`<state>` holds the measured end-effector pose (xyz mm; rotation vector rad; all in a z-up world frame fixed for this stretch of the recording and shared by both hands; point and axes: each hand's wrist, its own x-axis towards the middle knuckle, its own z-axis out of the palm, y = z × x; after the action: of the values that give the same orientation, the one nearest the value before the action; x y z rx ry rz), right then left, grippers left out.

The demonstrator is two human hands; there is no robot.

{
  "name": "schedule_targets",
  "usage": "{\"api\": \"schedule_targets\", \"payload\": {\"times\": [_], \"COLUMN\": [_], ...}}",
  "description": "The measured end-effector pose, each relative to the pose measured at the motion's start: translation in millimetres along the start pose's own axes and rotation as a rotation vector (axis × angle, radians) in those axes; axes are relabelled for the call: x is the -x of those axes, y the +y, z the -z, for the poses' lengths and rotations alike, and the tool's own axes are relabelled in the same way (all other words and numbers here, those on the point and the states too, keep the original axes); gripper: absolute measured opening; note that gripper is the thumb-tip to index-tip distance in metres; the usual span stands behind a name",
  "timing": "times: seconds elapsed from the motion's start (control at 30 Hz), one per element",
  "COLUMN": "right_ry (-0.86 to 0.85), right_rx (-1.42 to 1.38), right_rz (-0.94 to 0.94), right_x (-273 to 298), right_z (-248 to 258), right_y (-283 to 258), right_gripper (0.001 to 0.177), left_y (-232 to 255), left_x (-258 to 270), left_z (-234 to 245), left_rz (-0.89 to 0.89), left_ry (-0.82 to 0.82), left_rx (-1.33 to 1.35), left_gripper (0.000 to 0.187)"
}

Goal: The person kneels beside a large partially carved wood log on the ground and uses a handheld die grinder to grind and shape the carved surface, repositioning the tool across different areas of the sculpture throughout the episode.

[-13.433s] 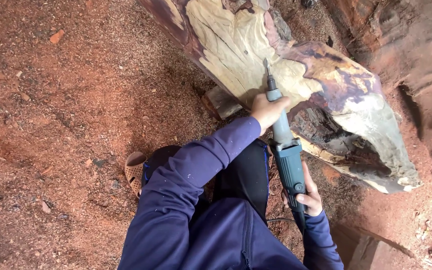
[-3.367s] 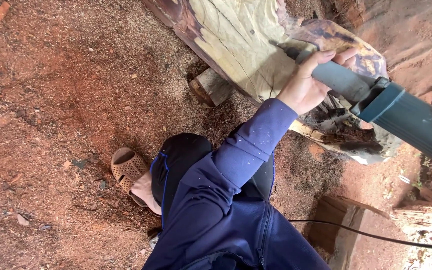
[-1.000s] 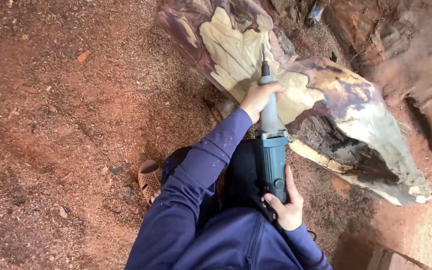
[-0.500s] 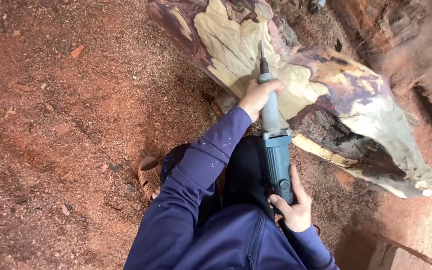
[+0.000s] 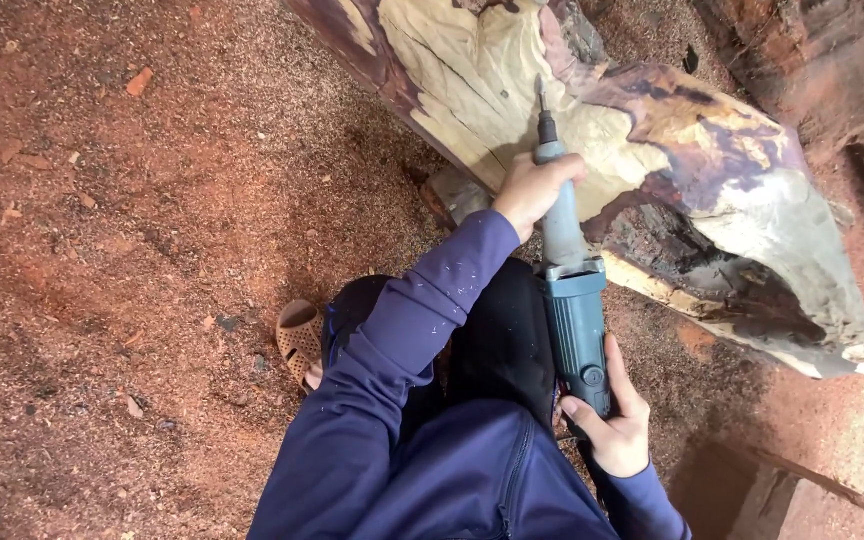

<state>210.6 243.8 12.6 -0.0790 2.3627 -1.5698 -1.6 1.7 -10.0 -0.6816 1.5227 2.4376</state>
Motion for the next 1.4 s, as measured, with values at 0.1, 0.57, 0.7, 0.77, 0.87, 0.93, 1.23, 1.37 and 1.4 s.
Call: {"api": "schedule_targets", "payload": {"times": [0.1, 0.57, 0.7, 0.77, 0.87, 0.93, 1.23, 1.37, 1.4], "right_ry": [-0.046, 0.032, -0.012, -0.012, -0.023, -0.03, -0.055, -0.052, -0.052], "right_rx": [-0.221, 0.11, 0.076, 0.028, -0.034, -0.057, -0.074, -0.048, -0.05], "right_rz": [0.03, 0.259, 0.194, 0.227, 0.26, 0.26, 0.246, 0.248, 0.249], "right_x": [7, -85, -97, -99, -98, -100, -95, -97, -98], "right_z": [-3, -36, -45, -45, -44, -43, -37, -36, -37], "right_y": [7, 113, 106, 105, 112, 116, 139, 133, 131], "right_gripper": [0.101, 0.112, 0.114, 0.114, 0.114, 0.115, 0.114, 0.114, 0.114], "left_y": [4, -10, 7, 3, 4, 7, -12, -10, -10], "left_x": [5, -11, -13, -16, -12, -10, -20, -20, -21], "left_z": [-5, 12, 15, 12, 10, 8, 4, 6, 6], "left_rz": [0.014, -0.057, -0.062, -0.059, -0.05, -0.047, 0.01, 0.016, 0.025], "left_ry": [-0.028, 0.208, 0.254, 0.256, 0.271, 0.285, 0.236, 0.206, 0.202], "left_rx": [-0.04, -0.161, -0.223, -0.238, -0.273, -0.304, -0.321, -0.278, -0.284], "left_gripper": [0.029, 0.039, 0.04, 0.041, 0.038, 0.036, 0.05, 0.05, 0.052]}}
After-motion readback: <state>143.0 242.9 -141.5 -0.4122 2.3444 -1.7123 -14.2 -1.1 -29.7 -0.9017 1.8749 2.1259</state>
